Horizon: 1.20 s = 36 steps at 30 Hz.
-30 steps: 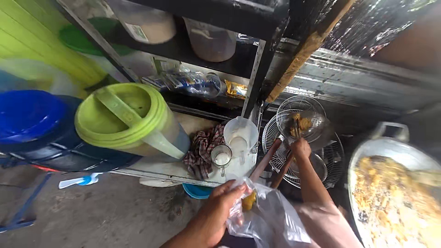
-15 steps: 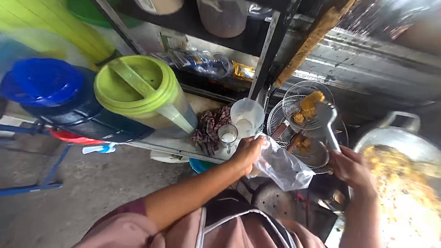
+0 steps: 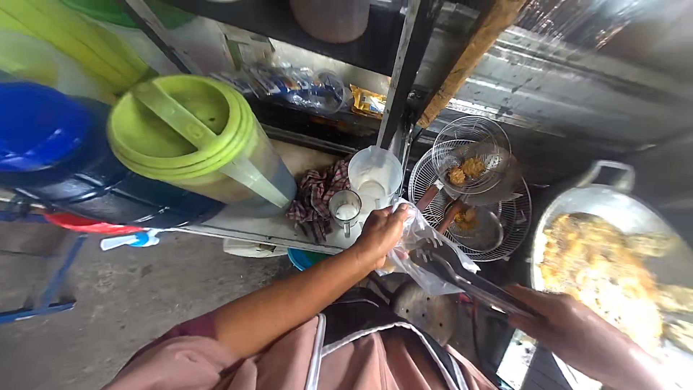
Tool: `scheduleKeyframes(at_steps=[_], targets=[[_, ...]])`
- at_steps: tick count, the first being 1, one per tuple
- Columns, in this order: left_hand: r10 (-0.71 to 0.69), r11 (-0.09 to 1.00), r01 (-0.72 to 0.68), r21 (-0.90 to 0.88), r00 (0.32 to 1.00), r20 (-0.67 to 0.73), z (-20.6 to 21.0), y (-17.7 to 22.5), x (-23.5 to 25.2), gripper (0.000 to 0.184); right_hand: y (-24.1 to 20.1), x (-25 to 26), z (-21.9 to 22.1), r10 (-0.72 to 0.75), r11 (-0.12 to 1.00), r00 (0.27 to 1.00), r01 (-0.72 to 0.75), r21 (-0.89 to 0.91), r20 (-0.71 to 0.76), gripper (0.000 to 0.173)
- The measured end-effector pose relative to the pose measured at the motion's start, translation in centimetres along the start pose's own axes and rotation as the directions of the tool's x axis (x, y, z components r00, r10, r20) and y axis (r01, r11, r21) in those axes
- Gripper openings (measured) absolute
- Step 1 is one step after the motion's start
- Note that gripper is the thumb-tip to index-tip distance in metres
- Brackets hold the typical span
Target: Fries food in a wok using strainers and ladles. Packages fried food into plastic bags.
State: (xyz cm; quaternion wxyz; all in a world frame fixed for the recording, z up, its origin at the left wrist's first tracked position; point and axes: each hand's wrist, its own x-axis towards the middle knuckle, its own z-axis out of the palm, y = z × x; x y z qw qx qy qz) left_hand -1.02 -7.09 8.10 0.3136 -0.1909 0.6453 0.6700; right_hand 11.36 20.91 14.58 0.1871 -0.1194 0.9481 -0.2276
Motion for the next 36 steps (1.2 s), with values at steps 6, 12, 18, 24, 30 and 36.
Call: scheduleKeyframes(at_steps=[6, 12, 18, 24, 30, 36], targets=[[-0.035, 0.999, 0.035, -0.031, 0.999, -0.008, -0.5, -0.1, -0.3, 0.037, 2.9, 8.4, -0.5, 0.625, 0.752, 0.778, -0.58, 0.315, -0.061, 0.04], [-0.029, 0.994, 0.029, -0.101, 1.0, 0.005, -0.6, -0.3, -0.5, 0.036, 14.4, 21.5, 6.9, 0.876, 0.344, 0.478, -0.525, 0.778, -0.065, 0.037], [-0.041, 0.992, 0.043, -0.122, 0.999, 0.013, -0.7, -0.7, -0.2, 0.035, 16.6, 26.1, 8.6, 0.89, 0.187, 0.452, -0.462, 0.867, 0.049, 0.035], [-0.048, 0.984, 0.05, -0.17, 0.999, 0.014, -0.7, -0.7, 0.0, 0.035, 17.2, 27.1, 10.6, 0.89, 0.074, 0.448, -0.319, 0.945, 0.081, 0.022], [-0.038, 0.985, 0.042, -0.169, 0.999, 0.03, -0.6, -0.4, 0.0, 0.04, 15.8, 25.0, 10.2, 0.863, 0.171, 0.505, -0.287, 0.942, -0.003, 0.022], [-0.058, 0.993, 0.064, -0.102, 0.997, 0.059, -0.5, 0.3, -0.2, 0.04, 11.0, 17.2, 7.8, 0.772, 0.389, 0.613, -0.244, 0.888, -0.169, 0.026]])
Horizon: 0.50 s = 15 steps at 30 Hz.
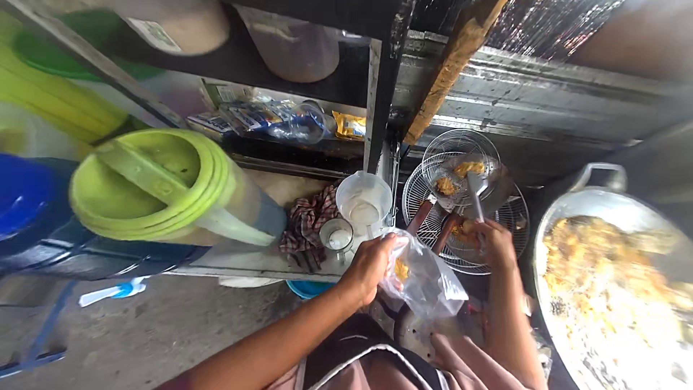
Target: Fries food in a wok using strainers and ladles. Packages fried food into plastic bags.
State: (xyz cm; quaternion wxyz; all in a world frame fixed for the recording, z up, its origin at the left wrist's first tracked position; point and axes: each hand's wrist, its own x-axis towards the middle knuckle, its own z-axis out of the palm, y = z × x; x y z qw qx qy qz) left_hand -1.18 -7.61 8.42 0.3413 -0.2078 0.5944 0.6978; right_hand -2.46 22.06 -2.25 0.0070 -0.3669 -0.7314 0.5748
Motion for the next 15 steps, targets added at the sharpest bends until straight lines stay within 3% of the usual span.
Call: scheduleKeyframes(at_steps=[6, 10, 13, 15], targets=[[0.027, 0.995, -0.032, 0.095, 0.998, 0.052, -0.3, -1.0, 0.3, 0.037, -0.6, -16.6, -9.3, -0.243, 0.959, 0.949, 0.266, -0.098, 0.201, 0.032], [0.071, 0.983, -0.087, 0.162, 0.992, 0.1, -0.6, -2.2, -0.3, 0.041, -0.8, -26.8, -13.1, -0.26, 0.888, 0.898, 0.367, -0.276, 0.356, 0.038], [0.116, 0.962, -0.15, 0.229, 0.981, 0.155, -0.9, -3.1, -1.9, 0.046, -0.1, -30.7, -11.9, -0.317, 0.644, 0.842, 0.529, -0.552, 0.438, 0.041], [0.152, 0.94, -0.201, 0.276, 0.97, 0.189, -1.4, -4.4, -3.0, 0.047, 0.5, -32.5, -9.5, -0.289, 0.489, 0.854, 0.521, -0.7, 0.434, 0.033]])
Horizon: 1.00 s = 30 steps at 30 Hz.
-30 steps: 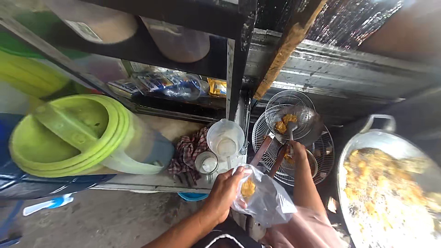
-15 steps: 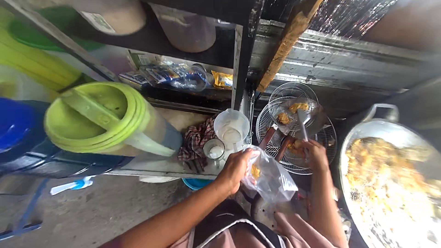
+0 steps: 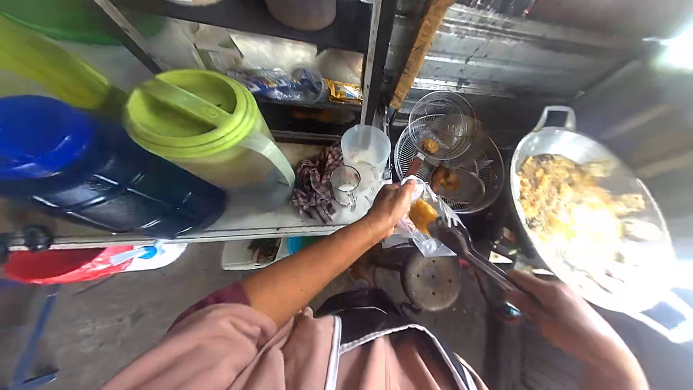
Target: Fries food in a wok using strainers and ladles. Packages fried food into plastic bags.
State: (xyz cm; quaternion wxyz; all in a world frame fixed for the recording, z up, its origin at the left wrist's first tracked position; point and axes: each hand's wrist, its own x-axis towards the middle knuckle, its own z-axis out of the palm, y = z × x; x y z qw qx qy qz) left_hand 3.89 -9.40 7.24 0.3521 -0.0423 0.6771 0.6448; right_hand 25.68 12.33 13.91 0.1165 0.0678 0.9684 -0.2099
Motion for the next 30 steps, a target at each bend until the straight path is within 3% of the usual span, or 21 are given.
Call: scheduleKeyframes(at_steps=[3, 7, 9, 11, 13, 15, 18, 20, 22, 24, 26, 30], targets=[[0.034, 0.997, -0.038, 0.062, 0.998, 0.053, 0.1, -1.6, -2.8, 0.049, -4.4, -0.4, 2.9, 0.14, 0.984, 0.984, -0.125, -0.129, 0.11, 0.024], [0.038, 0.996, -0.049, 0.078, 0.989, 0.14, 0.8, -4.0, -7.0, 0.043, -7.5, -3.5, 7.0, 0.238, 0.966, 0.958, -0.216, -0.144, 0.159, 0.03], [0.034, 0.999, -0.042, 0.035, 0.981, 0.189, 1.0, -5.9, -8.8, 0.037, -6.9, -7.9, 8.2, 0.27, 0.962, 0.956, -0.271, -0.001, 0.119, 0.034], [0.004, 1.0, -0.001, -0.015, 0.976, 0.217, 1.3, -8.6, -9.5, 0.034, -5.2, -14.2, 9.3, 0.287, 0.936, 0.957, -0.271, 0.226, -0.04, 0.037], [-0.027, 0.998, 0.039, -0.046, 0.971, 0.237, 2.1, -10.9, -10.0, 0.038, -4.0, -20.8, 10.8, 0.396, 0.844, 0.886, -0.247, 0.477, -0.242, 0.043], [-0.062, 0.996, 0.078, -0.047, 0.961, 0.27, 3.4, -12.3, -12.0, 0.043, -3.8, -26.0, 12.5, 0.628, 0.646, 0.703, -0.231, 0.728, -0.334, 0.045], [-0.132, 0.99, 0.144, -0.012, 0.934, 0.333, 6.4, -13.6, -15.2, 0.044, -2.3, -31.2, 14.2, 0.919, 0.367, 0.267, -0.31, 0.877, -0.29, 0.043], [-0.178, 0.984, 0.173, 0.049, 0.907, 0.38, 9.1, -14.0, -16.9, 0.044, 0.5, -34.3, 14.9, 0.971, 0.213, -0.023, -0.378, 0.901, -0.239, 0.039], [-0.198, 0.98, 0.165, 0.113, 0.882, 0.428, 12.2, -14.1, -18.4, 0.044, 4.1, -38.1, 15.1, 0.957, 0.087, -0.219, -0.404, 0.911, -0.188, 0.04], [-0.198, 0.977, 0.129, 0.172, 0.85, 0.488, 15.7, -14.0, -19.9, 0.043, 7.9, -42.4, 14.7, 0.925, -0.011, -0.349, -0.42, 0.907, -0.151, 0.041], [-0.193, 0.976, 0.101, 0.193, 0.808, 0.557, 19.6, -13.8, -21.4, 0.044, 12.0, -46.5, 14.0, 0.895, -0.07, -0.428, -0.415, 0.907, -0.127, 0.042], [-0.209, 0.977, 0.102, 0.186, 0.613, 0.762, 28.2, -15.3, -23.9, 0.046, 21.5, -54.8, 11.2, 0.856, -0.204, -0.512, -0.456, 0.866, -0.069, 0.044]])
